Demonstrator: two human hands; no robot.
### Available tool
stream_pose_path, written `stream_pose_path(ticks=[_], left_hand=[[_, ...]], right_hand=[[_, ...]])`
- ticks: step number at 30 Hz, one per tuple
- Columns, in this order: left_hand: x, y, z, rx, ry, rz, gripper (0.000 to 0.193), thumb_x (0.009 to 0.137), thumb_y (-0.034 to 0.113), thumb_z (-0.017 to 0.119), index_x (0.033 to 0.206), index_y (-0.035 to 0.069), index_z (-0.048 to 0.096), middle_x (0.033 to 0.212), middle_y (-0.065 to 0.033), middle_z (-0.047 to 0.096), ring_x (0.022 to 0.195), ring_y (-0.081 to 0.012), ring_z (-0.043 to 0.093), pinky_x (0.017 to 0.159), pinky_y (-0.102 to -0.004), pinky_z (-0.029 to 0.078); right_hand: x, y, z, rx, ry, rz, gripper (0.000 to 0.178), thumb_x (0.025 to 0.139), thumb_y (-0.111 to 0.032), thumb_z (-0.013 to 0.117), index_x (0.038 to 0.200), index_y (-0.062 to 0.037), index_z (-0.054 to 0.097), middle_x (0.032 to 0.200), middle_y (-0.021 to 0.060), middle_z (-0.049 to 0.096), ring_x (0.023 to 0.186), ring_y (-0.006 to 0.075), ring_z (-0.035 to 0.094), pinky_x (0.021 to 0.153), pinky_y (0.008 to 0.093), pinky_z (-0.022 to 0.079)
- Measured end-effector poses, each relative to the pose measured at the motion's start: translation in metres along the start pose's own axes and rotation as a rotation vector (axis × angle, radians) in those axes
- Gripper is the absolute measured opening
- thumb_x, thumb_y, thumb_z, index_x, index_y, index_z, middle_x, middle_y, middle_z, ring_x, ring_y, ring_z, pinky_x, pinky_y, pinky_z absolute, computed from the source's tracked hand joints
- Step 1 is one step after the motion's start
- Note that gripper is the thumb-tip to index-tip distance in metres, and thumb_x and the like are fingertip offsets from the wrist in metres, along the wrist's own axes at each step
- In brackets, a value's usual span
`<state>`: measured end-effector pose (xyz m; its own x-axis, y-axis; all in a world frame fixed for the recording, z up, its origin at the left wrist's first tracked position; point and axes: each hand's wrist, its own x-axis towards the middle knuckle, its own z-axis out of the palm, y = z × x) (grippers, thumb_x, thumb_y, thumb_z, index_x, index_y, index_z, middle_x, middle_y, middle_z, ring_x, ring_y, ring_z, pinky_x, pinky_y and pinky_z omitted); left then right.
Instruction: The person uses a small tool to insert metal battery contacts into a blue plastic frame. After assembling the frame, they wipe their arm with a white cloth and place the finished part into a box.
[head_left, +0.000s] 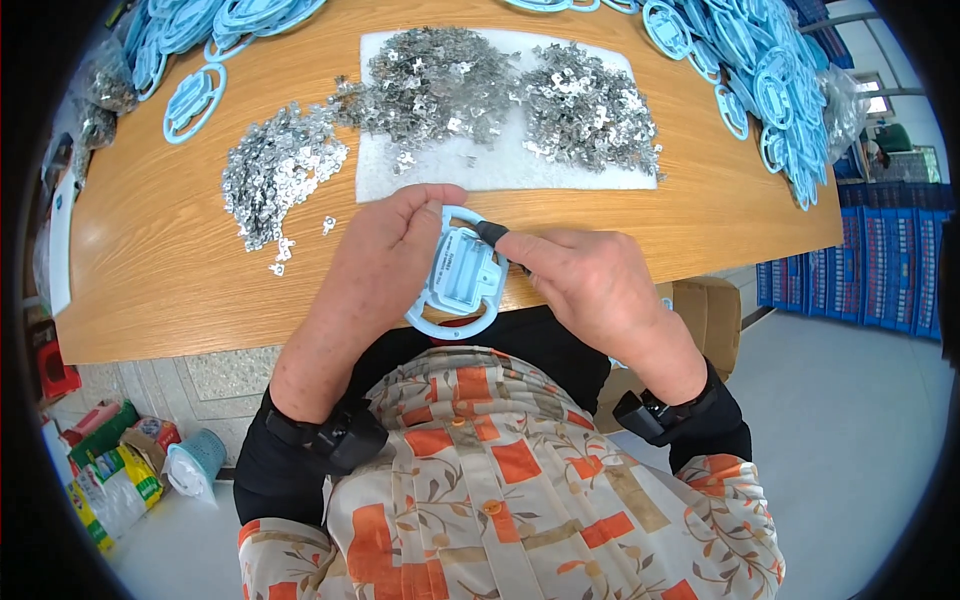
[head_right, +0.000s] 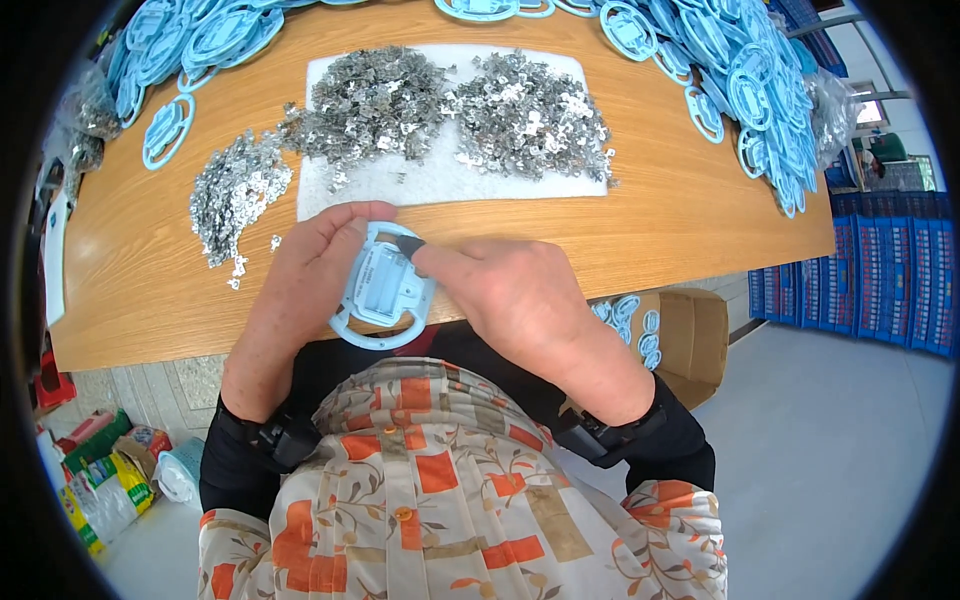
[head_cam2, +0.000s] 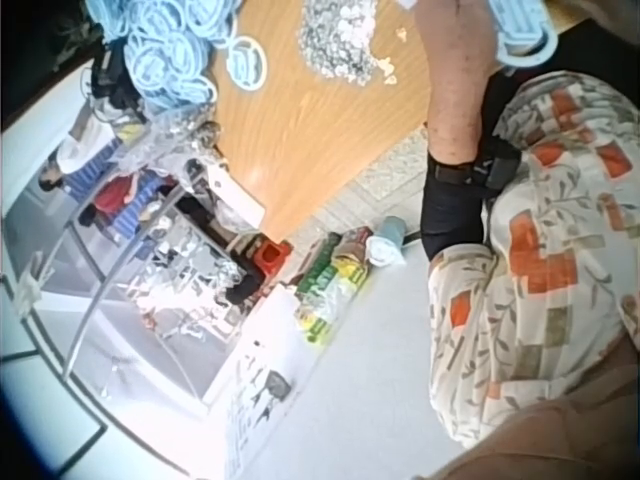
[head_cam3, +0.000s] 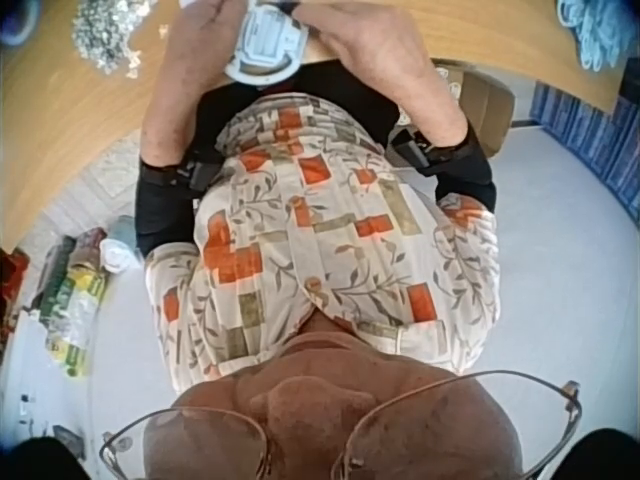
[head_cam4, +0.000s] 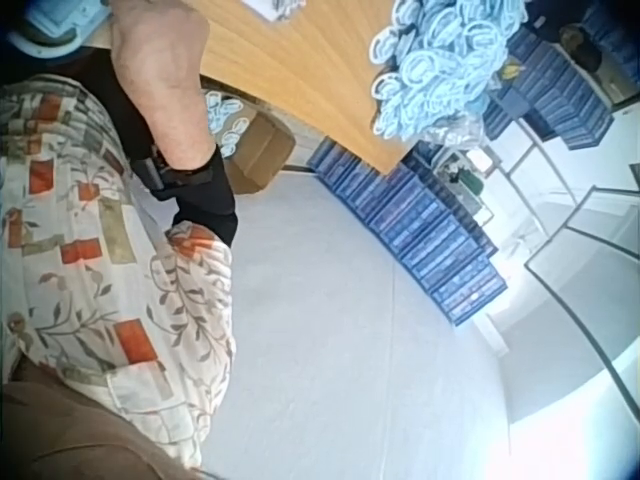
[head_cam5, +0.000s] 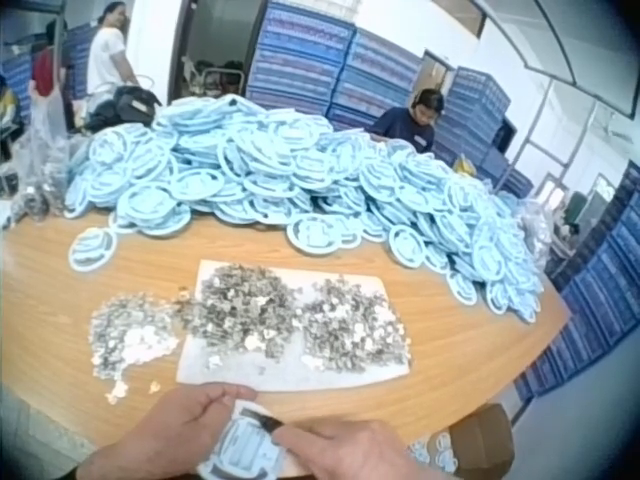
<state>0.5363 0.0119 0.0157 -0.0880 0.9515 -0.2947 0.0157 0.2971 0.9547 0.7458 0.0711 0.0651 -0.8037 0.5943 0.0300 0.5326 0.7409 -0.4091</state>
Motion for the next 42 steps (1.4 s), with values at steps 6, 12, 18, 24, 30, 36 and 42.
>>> stream_pose_path(ticks=[6, 12, 18, 24, 30, 36, 42], left_hand=[[0.0, 0.0, 0.001, 0.081, -0.019, 0.046, 0.029, 0.103, 0.015, 0.043, 0.117, -0.002, 0.062, 0.097, -0.0049, 0.068, 0.083, -0.0066, 0.062, 0.073, -0.0212, 0.051], [0.001, -0.002, 0.003, 0.113, 0.006, 0.082, 0.029, 0.102, 0.013, 0.043, 0.117, -0.003, 0.061, 0.095, -0.0049, 0.068, 0.081, -0.0067, 0.062, 0.072, -0.0216, 0.05], [-0.001, 0.0, 0.004, 0.127, 0.023, 0.084, 0.03, 0.101, 0.012, 0.042, 0.118, -0.003, 0.061, 0.095, -0.0047, 0.068, 0.082, -0.0068, 0.062, 0.073, -0.0212, 0.05], [-0.008, 0.008, 0.0, -0.097, 0.017, 0.041, 0.031, 0.101, 0.012, 0.042, 0.121, -0.002, 0.06, 0.101, -0.0055, 0.068, 0.087, -0.0073, 0.063, 0.076, -0.0213, 0.051], [-0.02, 0.02, 0.015, -0.376, -0.021, 0.022, 0.031, 0.101, 0.012, 0.043, 0.123, -0.001, 0.06, 0.103, -0.0047, 0.066, 0.088, -0.0067, 0.061, 0.077, -0.0211, 0.05], [-0.024, 0.028, 0.012, 0.143, -0.095, 0.314, 0.035, 0.093, 0.002, 0.045, 0.125, -0.001, 0.057, 0.106, -0.0079, 0.065, 0.094, -0.0122, 0.062, 0.084, -0.0236, 0.048], [-0.023, 0.024, 0.013, -0.371, -0.144, 0.062, 0.043, 0.099, 0.028, 0.049, 0.13, -0.002, 0.051, 0.097, -0.0148, 0.065, 0.077, -0.0227, 0.068, 0.063, -0.0305, 0.055]], right_hand=[[0.001, -0.002, 0.001, 0.147, 0.032, 0.036, 0.035, 0.077, 0.0, 0.066, 0.11, -0.0128, 0.066, 0.085, 0.0136, 0.068, 0.072, 0.0356, 0.064, 0.06, 0.0436, 0.051], [0.017, -0.006, -0.016, 0.036, -0.141, 0.032, 0.03, 0.081, -0.004, 0.062, 0.11, -0.0104, 0.065, 0.08, 0.0168, 0.066, 0.072, 0.0376, 0.063, 0.06, 0.0458, 0.05], [0.004, -0.019, -0.019, -0.102, -0.125, 0.082, 0.03, 0.082, -0.004, 0.061, 0.112, -0.0095, 0.064, 0.08, 0.0182, 0.066, 0.072, 0.0371, 0.064, 0.061, 0.047, 0.05], [-0.008, 0.001, -0.004, 0.271, 0.09, 0.15, 0.023, 0.09, -0.01, 0.061, 0.113, -0.0062, 0.061, 0.077, 0.0112, 0.066, 0.064, 0.0268, 0.064, 0.056, 0.0354, 0.048], [-0.009, -0.003, 0.019, 1.359, 0.057, 0.468, 0.02, 0.098, -0.017, 0.053, 0.113, -0.0037, 0.055, 0.081, -0.005, 0.055, 0.064, 0.002, 0.049, 0.056, 0.0197, 0.038], [-0.009, 0.001, 0.0, 1.168, -0.026, 0.407, 0.019, 0.097, -0.011, 0.048, 0.108, -0.0005, 0.06, 0.09, -0.0002, 0.063, 0.078, 0.0038, 0.057, 0.068, 0.0207, 0.046], [-0.016, -0.006, 0.003, 1.167, 0.29, 0.186, 0.017, 0.103, -0.021, 0.047, 0.11, -0.0051, 0.051, 0.087, -0.0022, 0.056, 0.07, 0.0036, 0.047, 0.062, 0.0174, 0.038]])
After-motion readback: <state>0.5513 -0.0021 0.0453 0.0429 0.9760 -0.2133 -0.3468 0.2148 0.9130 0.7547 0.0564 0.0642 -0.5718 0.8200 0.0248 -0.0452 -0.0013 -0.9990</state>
